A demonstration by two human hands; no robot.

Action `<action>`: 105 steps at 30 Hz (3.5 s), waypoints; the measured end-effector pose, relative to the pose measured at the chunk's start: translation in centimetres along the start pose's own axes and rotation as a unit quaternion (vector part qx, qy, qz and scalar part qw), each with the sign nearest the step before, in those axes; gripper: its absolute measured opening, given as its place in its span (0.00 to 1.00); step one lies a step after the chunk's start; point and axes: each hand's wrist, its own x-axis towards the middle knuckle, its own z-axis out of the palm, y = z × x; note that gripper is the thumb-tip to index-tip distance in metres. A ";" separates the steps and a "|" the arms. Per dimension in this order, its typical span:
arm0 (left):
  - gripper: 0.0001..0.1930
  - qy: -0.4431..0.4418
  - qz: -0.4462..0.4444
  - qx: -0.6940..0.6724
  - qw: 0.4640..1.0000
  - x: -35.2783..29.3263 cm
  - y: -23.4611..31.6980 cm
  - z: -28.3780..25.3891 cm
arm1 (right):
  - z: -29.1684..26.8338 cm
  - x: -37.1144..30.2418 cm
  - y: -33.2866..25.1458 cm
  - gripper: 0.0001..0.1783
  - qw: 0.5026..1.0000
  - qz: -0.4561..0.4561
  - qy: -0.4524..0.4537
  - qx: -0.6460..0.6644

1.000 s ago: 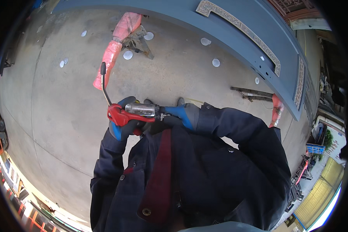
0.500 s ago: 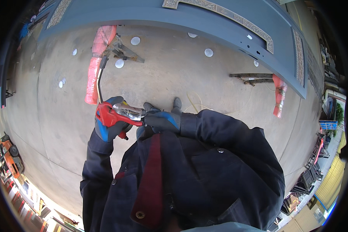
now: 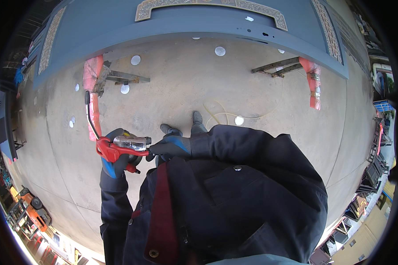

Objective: The person connects a spray gun to an air hose, then spray paints a large gray metal door panel with decorative patterns. The person moves around the panel to cover different areas, including the edges and central surface.

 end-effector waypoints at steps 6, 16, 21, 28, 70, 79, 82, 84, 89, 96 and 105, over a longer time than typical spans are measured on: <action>0.39 -0.025 -0.001 0.014 1.000 0.3 -0.6 0.6 | -0.2 -1.1 0.4 0.29 1.000 0.022 0.000 0.012; 0.37 0.030 -0.015 0.044 0.998 -0.1 1.3 3.0 | -1.0 -2.1 0.7 0.34 0.999 -0.022 -0.015 -0.038; 0.45 -0.026 -0.079 0.104 0.991 -0.6 3.3 2.0 | -2.0 -4.4 -2.1 0.29 0.999 -0.033 -0.004 -0.031; 0.51 -0.070 -0.080 0.229 0.968 -2.0 4.7 2.3 | -3.0 -6.7 -6.1 0.20 0.962 -0.090 0.027 -0.256; 0.48 -0.030 -0.109 0.184 0.976 -3.8 7.6 -4.4 | -4.9 6.3 10.9 0.23 0.982 0.141 -0.121 0.022; 0.52 -0.036 -0.131 0.205 0.969 -2.9 5.9 -6.3 | -2.2 11.0 15.9 0.18 0.983 -0.010 -0.183 0.020; 0.52 -0.025 -0.129 0.172 0.976 -2.4 5.6 -6.7 | -1.4 13.5 17.5 0.19 0.976 -0.088 -0.196 -0.038; 0.51 -0.018 -0.132 0.135 0.982 -2.2 5.2 -7.0 | -0.5 15.1 18.4 0.19 0.967 -0.133 -0.206 -0.069; 0.49 -0.006 -0.135 0.132 0.982 -2.1 4.0 -7.6 | 0.5 15.8 17.3 0.20 0.954 -0.193 -0.226 -0.032; 0.46 0.003 -0.147 0.098 0.984 -2.3 3.5 -8.2 | -1.3 16.0 11.7 0.19 0.888 -0.208 -0.367 0.184; 0.46 0.000 -0.169 0.045 0.985 -3.0 2.9 -8.8 | 1.2 18.8 13.2 0.20 0.762 -0.412 -0.453 0.208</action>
